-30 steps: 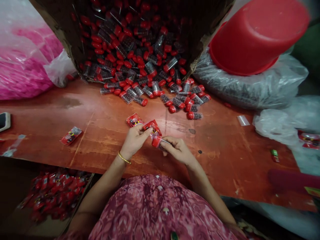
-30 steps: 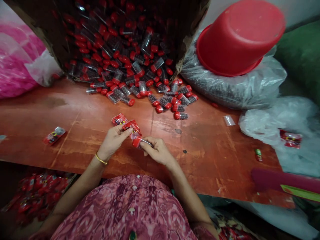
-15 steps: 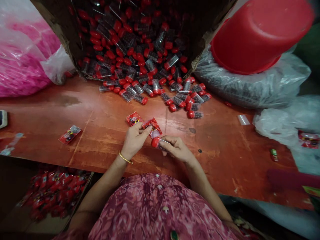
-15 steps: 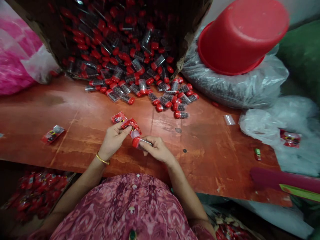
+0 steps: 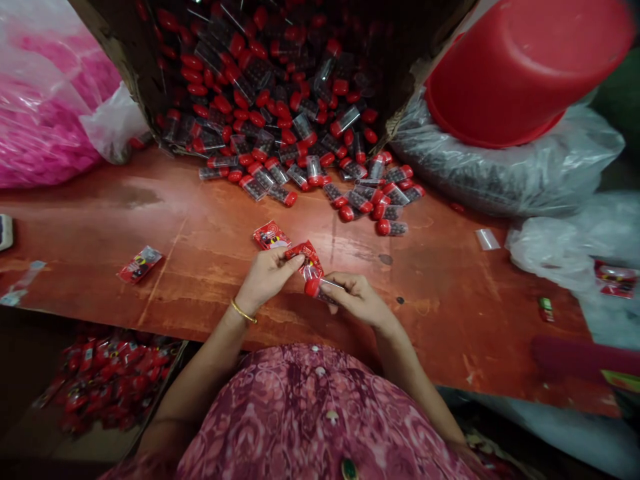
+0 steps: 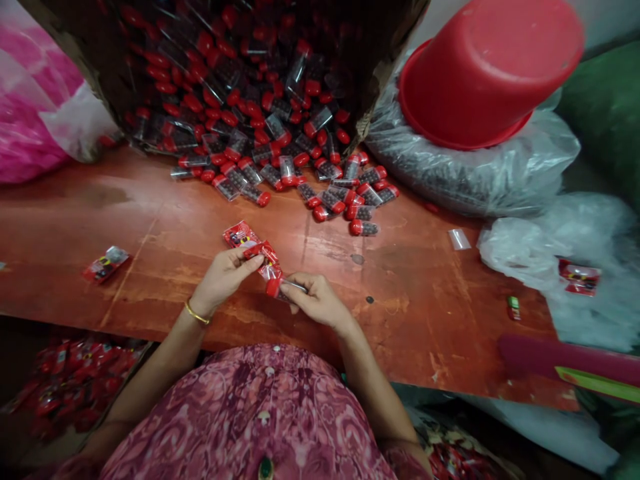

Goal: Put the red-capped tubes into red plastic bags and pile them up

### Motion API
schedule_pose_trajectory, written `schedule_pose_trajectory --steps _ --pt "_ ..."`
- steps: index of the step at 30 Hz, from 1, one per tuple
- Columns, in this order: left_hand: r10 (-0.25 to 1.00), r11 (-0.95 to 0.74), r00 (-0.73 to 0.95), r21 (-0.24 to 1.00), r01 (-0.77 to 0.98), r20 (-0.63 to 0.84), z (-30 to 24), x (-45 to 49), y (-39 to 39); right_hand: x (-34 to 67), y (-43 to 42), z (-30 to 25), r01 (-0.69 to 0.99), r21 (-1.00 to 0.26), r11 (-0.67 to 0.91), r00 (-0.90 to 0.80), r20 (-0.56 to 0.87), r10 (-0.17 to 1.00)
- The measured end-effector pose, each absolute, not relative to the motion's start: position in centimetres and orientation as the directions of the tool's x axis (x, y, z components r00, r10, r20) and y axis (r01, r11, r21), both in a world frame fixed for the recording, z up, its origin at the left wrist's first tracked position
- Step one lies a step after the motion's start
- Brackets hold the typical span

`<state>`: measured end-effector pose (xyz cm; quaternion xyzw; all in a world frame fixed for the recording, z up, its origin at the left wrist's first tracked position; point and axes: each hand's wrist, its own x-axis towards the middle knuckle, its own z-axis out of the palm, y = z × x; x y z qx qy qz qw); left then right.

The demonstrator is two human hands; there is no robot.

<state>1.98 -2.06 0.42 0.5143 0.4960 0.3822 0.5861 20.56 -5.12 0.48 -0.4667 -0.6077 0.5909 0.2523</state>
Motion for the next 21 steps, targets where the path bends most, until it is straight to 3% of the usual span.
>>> schedule_pose_trajectory --steps 4,10,14,21 --pt "0.96 0.13 0.225 0.977 0.167 -0.166 0.57 1.65 -2.09 20.36 -5.37 0.4 0.26 -0.959 -0.114 -0.378 -0.21 0.902" --pt "0.994 0.072 0.061 0.966 0.249 -0.09 0.42 2.12 -2.45 20.07 -5.78 0.85 0.341 -0.938 -0.064 -0.375 -0.198 0.906" --pt "0.992 0.061 0.091 0.953 0.298 -0.092 0.31 2.18 -2.51 19.99 -5.75 0.73 0.361 -0.932 -0.035 -0.333 -0.164 0.928" --pt "0.988 0.088 0.099 0.958 0.272 -0.119 0.56 2.48 -2.55 19.85 -5.52 0.06 0.233 -0.968 -0.097 -0.286 -0.163 0.944"
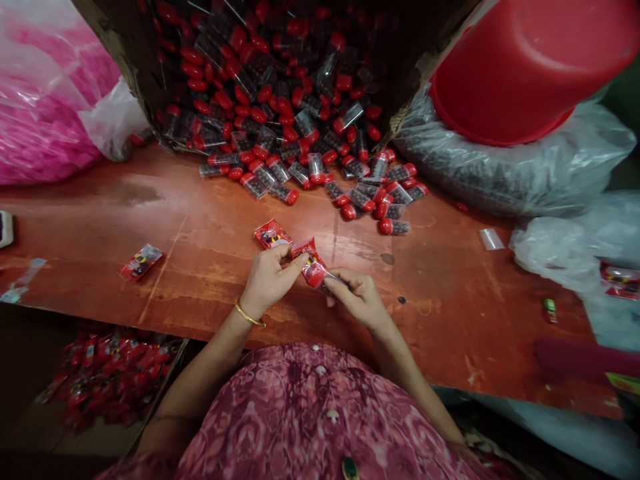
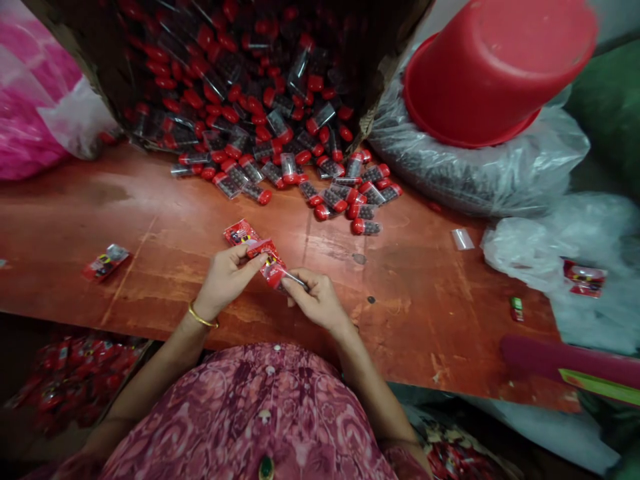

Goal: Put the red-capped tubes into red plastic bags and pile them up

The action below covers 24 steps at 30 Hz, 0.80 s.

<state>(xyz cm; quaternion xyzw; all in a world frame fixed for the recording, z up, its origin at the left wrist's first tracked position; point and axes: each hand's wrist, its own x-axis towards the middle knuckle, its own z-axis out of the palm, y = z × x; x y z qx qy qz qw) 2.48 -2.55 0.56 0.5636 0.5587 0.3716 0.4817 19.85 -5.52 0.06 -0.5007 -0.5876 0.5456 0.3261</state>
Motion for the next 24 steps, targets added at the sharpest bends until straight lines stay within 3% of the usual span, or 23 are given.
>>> schedule_pose_trajectory --steps 6,13,17,21,24 --pt "0.966 0.223 0.146 0.974 -0.043 -0.214 0.5 4.1 -3.2 19.7 -5.5 0.0 0.168 -0.982 -0.092 -0.219 -0.128 0.967" --pt "0.946 0.27 0.214 0.957 -0.111 -0.242 0.8 4.2 -3.5 19.8 -5.0 0.0 0.198 -0.977 -0.077 -0.164 -0.111 0.98" --pt "0.958 0.273 0.124 0.954 -0.122 -0.259 0.6 3.9 -3.1 19.6 -5.2 -0.4 0.208 -0.976 -0.061 -0.202 -0.104 0.974" --pt "0.91 0.4 -0.008 0.883 -0.248 -0.414 0.0 3.4 -2.4 19.7 -5.2 -2.1 0.176 -0.968 -0.178 -0.05 -0.19 0.981" --pt "0.84 0.528 0.047 0.795 -0.297 -0.54 -0.3 3.3 -2.0 20.2 -4.6 -3.5 0.398 -0.903 -0.16 0.103 -0.129 0.986"
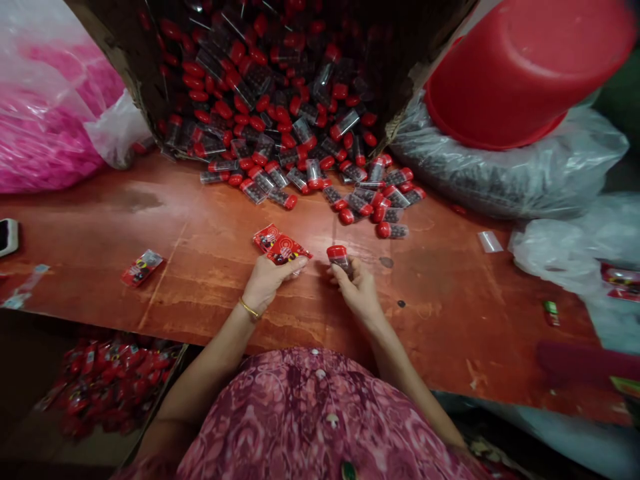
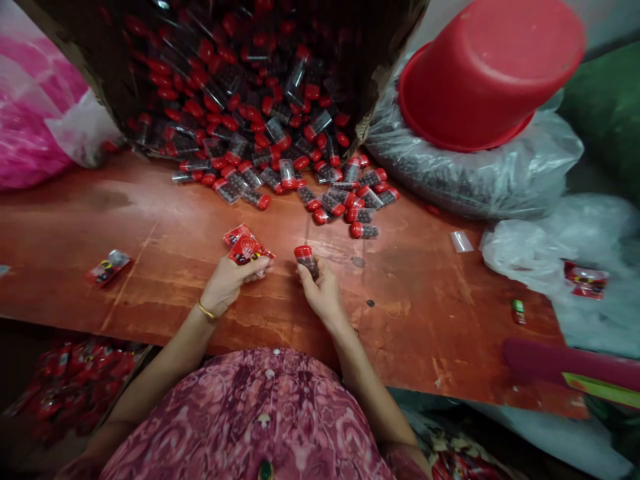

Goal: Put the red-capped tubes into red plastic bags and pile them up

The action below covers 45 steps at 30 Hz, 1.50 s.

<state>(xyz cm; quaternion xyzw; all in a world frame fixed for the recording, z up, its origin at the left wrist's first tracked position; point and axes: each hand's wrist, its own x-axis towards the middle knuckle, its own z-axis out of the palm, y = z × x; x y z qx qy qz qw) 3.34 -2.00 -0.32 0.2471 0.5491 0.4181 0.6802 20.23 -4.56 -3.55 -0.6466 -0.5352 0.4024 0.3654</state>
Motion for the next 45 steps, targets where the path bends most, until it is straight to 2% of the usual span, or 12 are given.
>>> schedule_pose_trajectory --steps 4,7,12,18,21,24,27,29,31,34,38,45 --pt "0.804 0.592 0.128 0.765 -0.253 -0.58 -0.5 4.0 -2.0 20.7 -3.5 -3.6 0.789 -0.614 -0.013 0.131 0.148 0.98" --pt "0.831 0.556 0.13 0.803 -0.215 -0.541 -0.6 4.4 -2.3 20.3 -3.3 -2.5 0.762 -0.632 0.14 0.045 0.267 0.963" --pt "0.91 0.4 0.152 0.913 -0.082 -0.385 -1.1 4.2 -2.8 18.9 -4.4 -1.9 0.504 -0.844 0.185 -0.086 0.164 0.983" --pt "0.918 0.396 0.089 0.886 -0.241 -0.387 -1.7 3.9 -4.4 17.7 -5.8 -3.1 0.512 -0.851 0.118 -0.025 0.122 0.992" --pt "0.884 0.454 0.054 0.826 -0.333 -0.464 -1.6 3.8 -4.7 18.4 -5.6 -2.8 0.586 -0.783 0.207 -0.084 0.196 0.977" --pt "0.84 0.504 0.024 0.763 -0.404 -0.541 -1.0 3.2 -4.3 20.7 -4.3 -2.8 0.756 -0.59 0.284 -0.142 0.276 0.951" --pt "0.824 0.524 0.041 0.733 -0.434 -0.564 -0.5 2.6 -3.6 23.3 -2.7 -3.8 0.867 -0.409 0.285 -0.212 0.215 0.953" --pt "0.821 0.531 0.054 0.725 -0.439 -0.568 -0.4 2.4 -3.3 24.2 -2.2 -4.6 0.873 -0.383 0.303 -0.252 0.178 0.951" --pt "0.819 0.53 0.046 0.722 -0.445 -0.572 -0.2 2.5 -3.2 24.3 -2.4 -4.9 0.844 -0.434 0.315 -0.255 0.192 0.948" --pt "0.831 0.506 0.024 0.739 -0.445 -0.555 -0.2 2.8 -3.2 23.3 -3.9 -3.9 0.701 -0.658 0.276 -0.189 0.202 0.961" --pt "0.88 0.431 -0.002 0.799 -0.418 -0.475 -0.4 3.1 -3.3 22.1 -6.4 -1.2 0.377 -0.925 0.05 -0.146 -0.006 0.989" --pt "0.949 0.315 0.058 0.93 -0.19 -0.31 -0.5 2.7 -3.5 21.9 -6.6 1.1 0.306 -0.938 -0.164 -0.334 -0.267 0.904"
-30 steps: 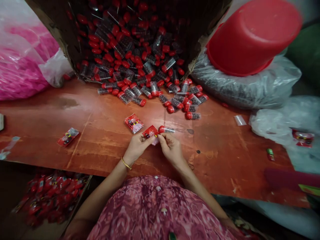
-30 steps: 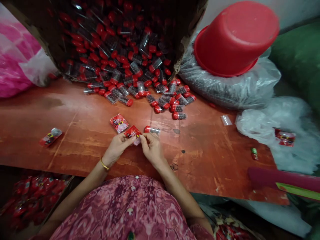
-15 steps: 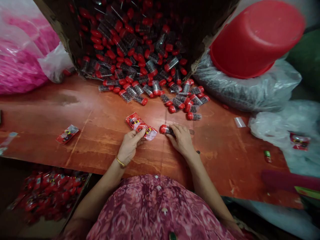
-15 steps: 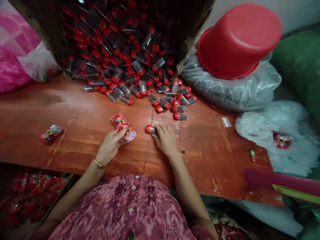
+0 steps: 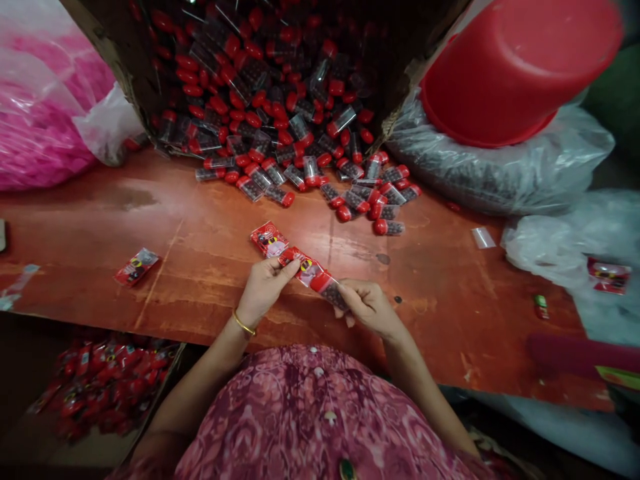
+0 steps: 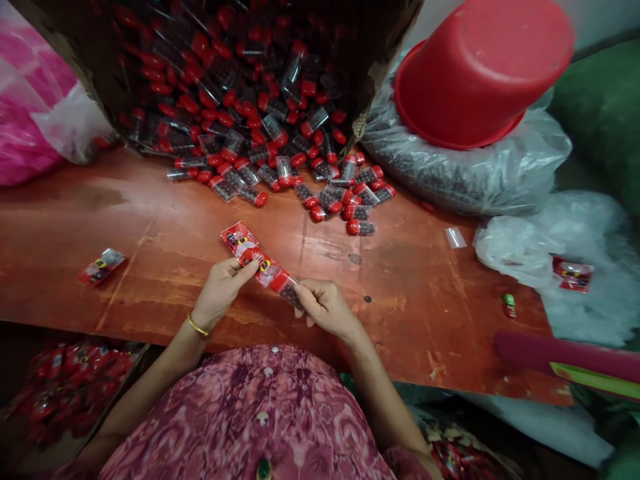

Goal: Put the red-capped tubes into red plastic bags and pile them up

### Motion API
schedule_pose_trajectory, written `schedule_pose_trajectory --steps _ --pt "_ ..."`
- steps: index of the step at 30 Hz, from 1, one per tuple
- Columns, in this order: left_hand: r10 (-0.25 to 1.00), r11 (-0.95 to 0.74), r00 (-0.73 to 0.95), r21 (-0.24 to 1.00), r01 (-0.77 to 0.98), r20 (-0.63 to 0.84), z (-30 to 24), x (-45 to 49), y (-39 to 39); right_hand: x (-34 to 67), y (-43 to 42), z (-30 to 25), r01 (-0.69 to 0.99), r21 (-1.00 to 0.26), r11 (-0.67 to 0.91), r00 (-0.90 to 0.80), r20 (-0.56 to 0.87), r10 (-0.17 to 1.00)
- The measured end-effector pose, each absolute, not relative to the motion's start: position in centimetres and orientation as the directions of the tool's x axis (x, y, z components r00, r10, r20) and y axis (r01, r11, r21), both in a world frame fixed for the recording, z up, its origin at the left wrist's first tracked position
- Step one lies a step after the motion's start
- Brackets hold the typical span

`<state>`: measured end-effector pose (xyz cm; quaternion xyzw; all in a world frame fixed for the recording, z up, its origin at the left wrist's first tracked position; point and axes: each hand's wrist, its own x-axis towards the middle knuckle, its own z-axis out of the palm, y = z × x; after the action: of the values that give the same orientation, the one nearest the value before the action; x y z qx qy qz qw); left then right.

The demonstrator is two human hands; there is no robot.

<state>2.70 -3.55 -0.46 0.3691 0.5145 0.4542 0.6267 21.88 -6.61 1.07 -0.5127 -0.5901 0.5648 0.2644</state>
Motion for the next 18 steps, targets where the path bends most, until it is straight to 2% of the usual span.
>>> schedule_pose_trajectory --steps 5,10,14,18 --pt "0.967 0.217 0.135 0.976 0.012 -0.216 -0.1 2.1 -3.4 21.7 -6.0 0.7 0.281 -0.931 -0.233 -0.425 -0.338 0.839" --pt "0.973 0.158 0.161 0.987 0.042 -0.162 0.0 2.2 -3.3 21.1 -5.9 -0.8 0.181 -0.919 -0.349 -0.371 -0.393 0.842" --pt "0.974 0.156 0.162 0.988 0.021 -0.157 -0.2 2.4 -3.3 20.6 -5.9 -1.1 0.14 -0.966 -0.218 -0.277 -0.25 0.928" --pt "0.98 0.181 0.099 0.982 -0.06 -0.175 -0.2 2.6 -3.3 20.1 -6.0 -1.0 0.124 -0.987 -0.102 -0.283 -0.133 0.95"
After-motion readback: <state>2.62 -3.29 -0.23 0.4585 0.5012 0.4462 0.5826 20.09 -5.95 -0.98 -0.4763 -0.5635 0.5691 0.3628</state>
